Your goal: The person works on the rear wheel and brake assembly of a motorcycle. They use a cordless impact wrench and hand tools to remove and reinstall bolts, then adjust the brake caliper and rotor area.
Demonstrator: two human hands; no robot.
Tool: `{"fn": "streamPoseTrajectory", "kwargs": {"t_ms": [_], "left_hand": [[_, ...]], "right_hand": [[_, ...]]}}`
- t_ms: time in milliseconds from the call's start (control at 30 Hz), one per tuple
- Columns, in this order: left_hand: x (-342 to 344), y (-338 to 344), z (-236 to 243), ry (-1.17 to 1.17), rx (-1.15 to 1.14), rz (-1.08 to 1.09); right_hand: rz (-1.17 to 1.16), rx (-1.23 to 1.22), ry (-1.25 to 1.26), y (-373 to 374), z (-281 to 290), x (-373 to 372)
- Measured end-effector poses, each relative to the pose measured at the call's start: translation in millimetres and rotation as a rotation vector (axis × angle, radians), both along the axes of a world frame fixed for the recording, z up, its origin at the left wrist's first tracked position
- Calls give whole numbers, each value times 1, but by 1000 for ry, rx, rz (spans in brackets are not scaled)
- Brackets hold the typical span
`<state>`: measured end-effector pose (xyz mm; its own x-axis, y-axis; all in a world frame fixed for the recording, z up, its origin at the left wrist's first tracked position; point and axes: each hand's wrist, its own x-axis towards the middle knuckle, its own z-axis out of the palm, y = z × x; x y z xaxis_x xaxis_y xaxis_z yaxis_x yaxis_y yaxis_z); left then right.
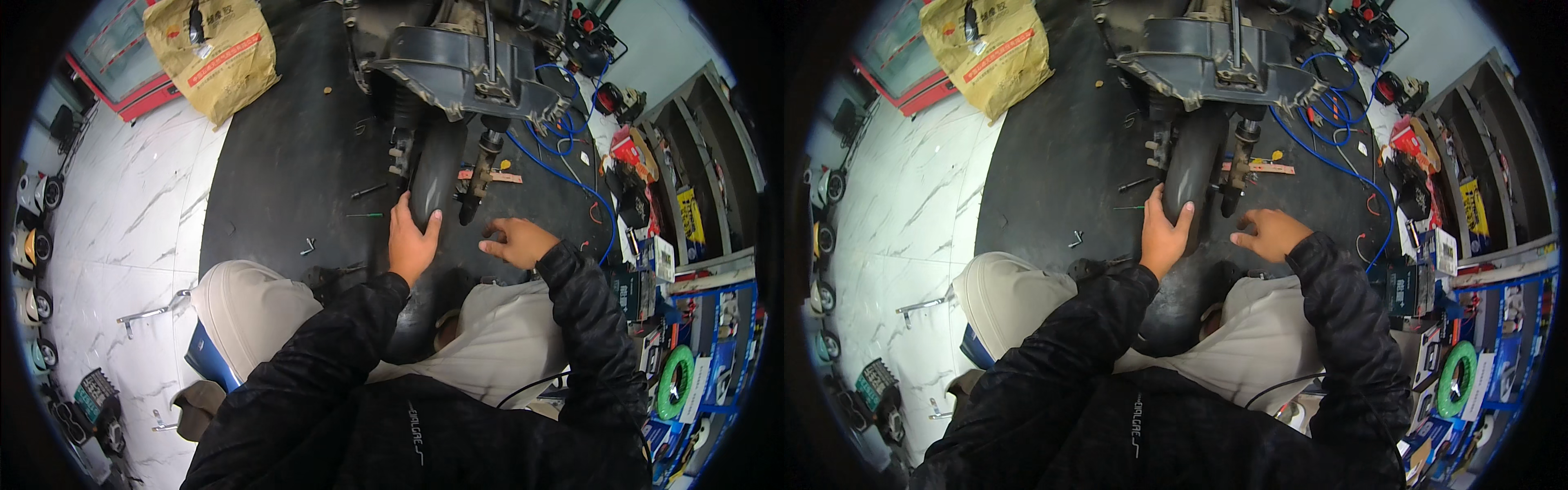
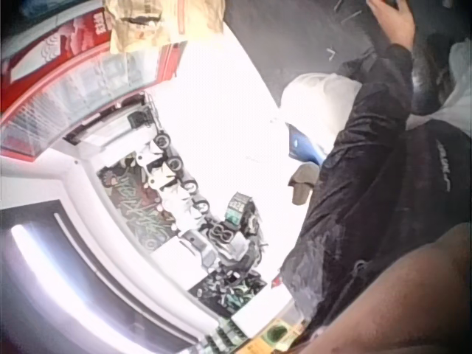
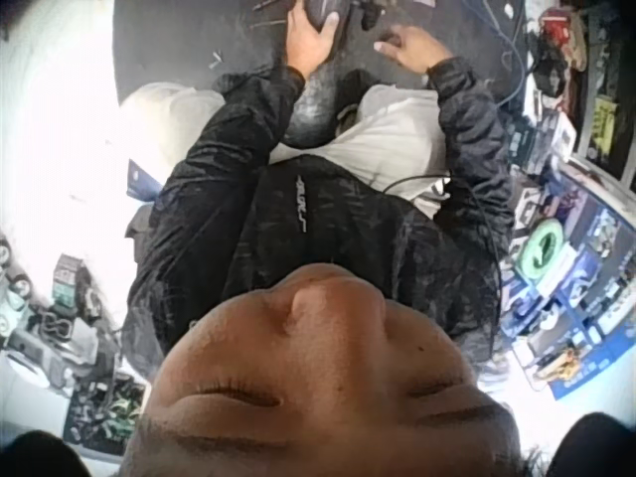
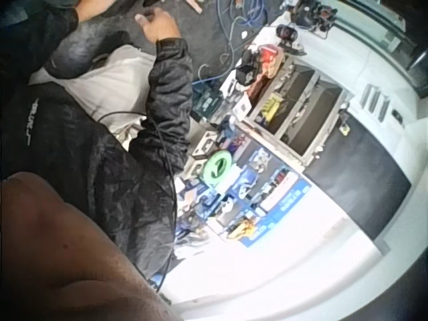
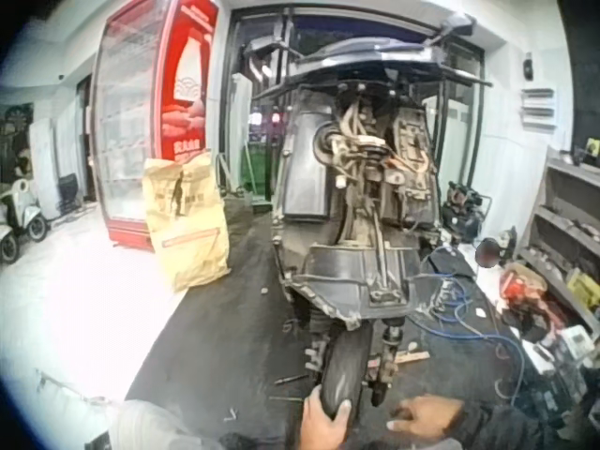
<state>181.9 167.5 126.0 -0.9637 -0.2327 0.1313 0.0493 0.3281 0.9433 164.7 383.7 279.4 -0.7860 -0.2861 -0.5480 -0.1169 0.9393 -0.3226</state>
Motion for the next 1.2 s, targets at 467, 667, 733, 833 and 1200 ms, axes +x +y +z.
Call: {"fn": "streamPoseTrajectory", "kwargs": {"t_ms": [467, 667, 733, 833, 1200], "left_hand": [[-25, 17, 8, -108, 135, 177], [-46, 19, 27, -101, 179, 181], [-49, 17, 29, -68, 162, 171], [-52, 12, 29, -108, 189, 148], [-52, 7, 40, -187, 212, 96]], "right_hand": [[-181, -86, 189, -25, -49, -42], [-580, -506, 240, -52, -76, -63], [-632, -563, 244, -62, -79, -64], [-548, -413, 371, -78, -78, -65], [-638, -381, 498, -97, -93, -60]]}}
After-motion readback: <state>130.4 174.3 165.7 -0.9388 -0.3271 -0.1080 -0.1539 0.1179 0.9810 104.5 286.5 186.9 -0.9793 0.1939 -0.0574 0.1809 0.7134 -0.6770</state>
